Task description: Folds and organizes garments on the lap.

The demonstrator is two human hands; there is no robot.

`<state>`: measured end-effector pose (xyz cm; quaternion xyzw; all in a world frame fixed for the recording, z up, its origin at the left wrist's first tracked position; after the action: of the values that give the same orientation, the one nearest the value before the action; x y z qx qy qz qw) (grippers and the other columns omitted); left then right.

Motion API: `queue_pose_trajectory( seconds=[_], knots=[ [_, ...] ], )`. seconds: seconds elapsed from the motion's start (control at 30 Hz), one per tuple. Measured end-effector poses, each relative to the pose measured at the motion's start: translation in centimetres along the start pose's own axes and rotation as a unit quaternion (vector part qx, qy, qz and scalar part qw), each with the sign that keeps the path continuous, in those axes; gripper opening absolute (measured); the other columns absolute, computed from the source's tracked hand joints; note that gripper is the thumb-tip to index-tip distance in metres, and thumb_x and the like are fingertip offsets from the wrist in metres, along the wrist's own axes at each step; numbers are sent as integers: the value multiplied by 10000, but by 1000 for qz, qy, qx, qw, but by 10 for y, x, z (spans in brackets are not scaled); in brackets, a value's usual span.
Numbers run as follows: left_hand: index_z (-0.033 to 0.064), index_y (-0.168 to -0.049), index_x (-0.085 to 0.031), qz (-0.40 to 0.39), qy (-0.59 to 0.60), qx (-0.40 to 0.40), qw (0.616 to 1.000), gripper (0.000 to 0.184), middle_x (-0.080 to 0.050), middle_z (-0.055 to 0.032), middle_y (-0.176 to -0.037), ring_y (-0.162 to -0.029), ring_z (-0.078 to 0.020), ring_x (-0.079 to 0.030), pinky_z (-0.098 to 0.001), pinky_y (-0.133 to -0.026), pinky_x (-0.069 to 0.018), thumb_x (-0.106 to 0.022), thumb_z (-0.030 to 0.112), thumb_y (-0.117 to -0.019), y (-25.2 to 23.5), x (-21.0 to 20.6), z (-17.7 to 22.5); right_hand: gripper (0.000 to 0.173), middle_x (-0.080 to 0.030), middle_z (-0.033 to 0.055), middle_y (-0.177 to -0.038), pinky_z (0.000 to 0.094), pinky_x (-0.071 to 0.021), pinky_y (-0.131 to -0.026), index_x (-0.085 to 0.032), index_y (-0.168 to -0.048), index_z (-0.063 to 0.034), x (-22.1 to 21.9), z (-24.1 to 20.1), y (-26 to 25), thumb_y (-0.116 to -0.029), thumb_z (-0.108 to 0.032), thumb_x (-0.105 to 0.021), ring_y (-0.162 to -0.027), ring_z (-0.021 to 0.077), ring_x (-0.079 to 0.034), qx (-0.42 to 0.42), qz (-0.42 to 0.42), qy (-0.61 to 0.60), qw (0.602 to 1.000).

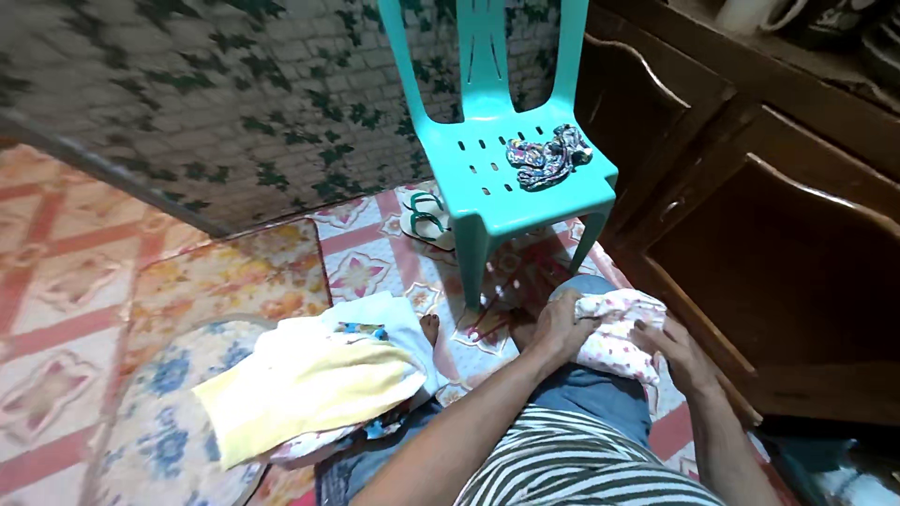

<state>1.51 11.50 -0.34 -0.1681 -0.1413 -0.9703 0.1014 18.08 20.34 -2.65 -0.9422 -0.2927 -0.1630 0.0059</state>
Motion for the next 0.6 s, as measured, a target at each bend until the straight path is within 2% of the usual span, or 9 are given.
queue_pose_trajectory(
  seconds=[0.03,0.07,0.17,0.23,0.3,0.37,0.43,0.53,0.6],
  knots=[
    [-117,-1303,-533,6,21,-10,1000,396,-595,-303,-1272,-1197,-356,-599,-462,-1045,-459,-634,62,-965,4,2,3,431,-664,162,-1064,290,-535,-871,-569,-1219,155,-2,-1,1,-929,-164,-587,-927,88,-635,-10,-3,26,1000],
    [-116,-1289,-531,13,44,-23,999,385,-605,-291,-1237,-1146,-330,-619,-438,-1007,-487,-636,35,-951,9,5,7,403,-664,186,-1056,320,-533,-855,-579,-1198,162,-4,-4,1,-926,-133,-614,-912,115,-632,-9,2,42,999],
    [-124,-1274,-507,57,96,-73,991,391,-602,-272,-1200,-1077,-280,-634,-396,-950,-518,-647,-3,-929,30,24,22,381,-654,81,-955,264,-531,-755,-607,-1159,99,-16,-18,-5,-900,-181,-597,-808,41,-611,47,-4,59,997],
    [-125,-1312,-474,100,121,-104,982,443,-592,-262,-1221,-1051,-239,-645,-368,-927,-539,-655,-6,-926,49,45,33,363,-663,1,-930,199,-535,-745,-624,-1151,48,-30,-36,-8,-914,-223,-585,-799,-29,-618,88,-34,35,995],
    [-116,-1337,-470,161,132,-138,968,472,-616,-238,-1206,-992,-187,-670,-339,-889,-562,-656,14,-923,75,73,40,343,-669,-22,-953,156,-530,-777,-623,-1154,44,-51,-60,-8,-944,-218,-557,-838,-66,-620,139,-86,19,986],
    [-69,-1306,-510,241,135,-194,941,433,-655,-132,-1127,-900,-96,-680,-281,-821,-586,-643,4,-900,111,107,44,365,-680,22,-986,163,-521,-780,-619,-1196,80,-75,-87,-8,-975,-198,-534,-851,-48,-613,197,-148,23,969],
    [52,-1294,-530,318,134,-226,911,409,-678,19,-1090,-875,-22,-676,-230,-786,-593,-632,13,-900,156,139,42,359,-682,41,-979,170,-529,-745,-614,-1226,84,-103,-113,-6,-987,-173,-537,-815,-29,-614,233,-213,16,949],
    [174,-1310,-516,453,88,-171,870,467,-693,126,-1062,-868,10,-685,-200,-756,-603,-643,46,-879,225,178,17,338,-679,74,-978,228,-546,-750,-627,-1247,55,-151,-139,-5,-995,-157,-550,-809,35,-626,229,-319,5,920],
    [120,-1349,-462,518,25,-63,853,511,-659,56,-1085,-859,-4,-678,-215,-743,-600,-640,68,-873,256,198,-20,331,-668,84,-958,248,-516,-740,-634,-1246,41,-188,-145,-4,-1005,-171,-552,-792,63,-601,221,-388,23,894]
  ],
)
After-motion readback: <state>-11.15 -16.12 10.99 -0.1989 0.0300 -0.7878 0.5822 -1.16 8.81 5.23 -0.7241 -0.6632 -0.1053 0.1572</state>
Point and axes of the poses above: each hand's wrist, its own y-axis away from the middle knuckle, its own x-axis out of the back of the hand, z = x × y, the point moved 7 cm from there along -y, towards the middle knuckle
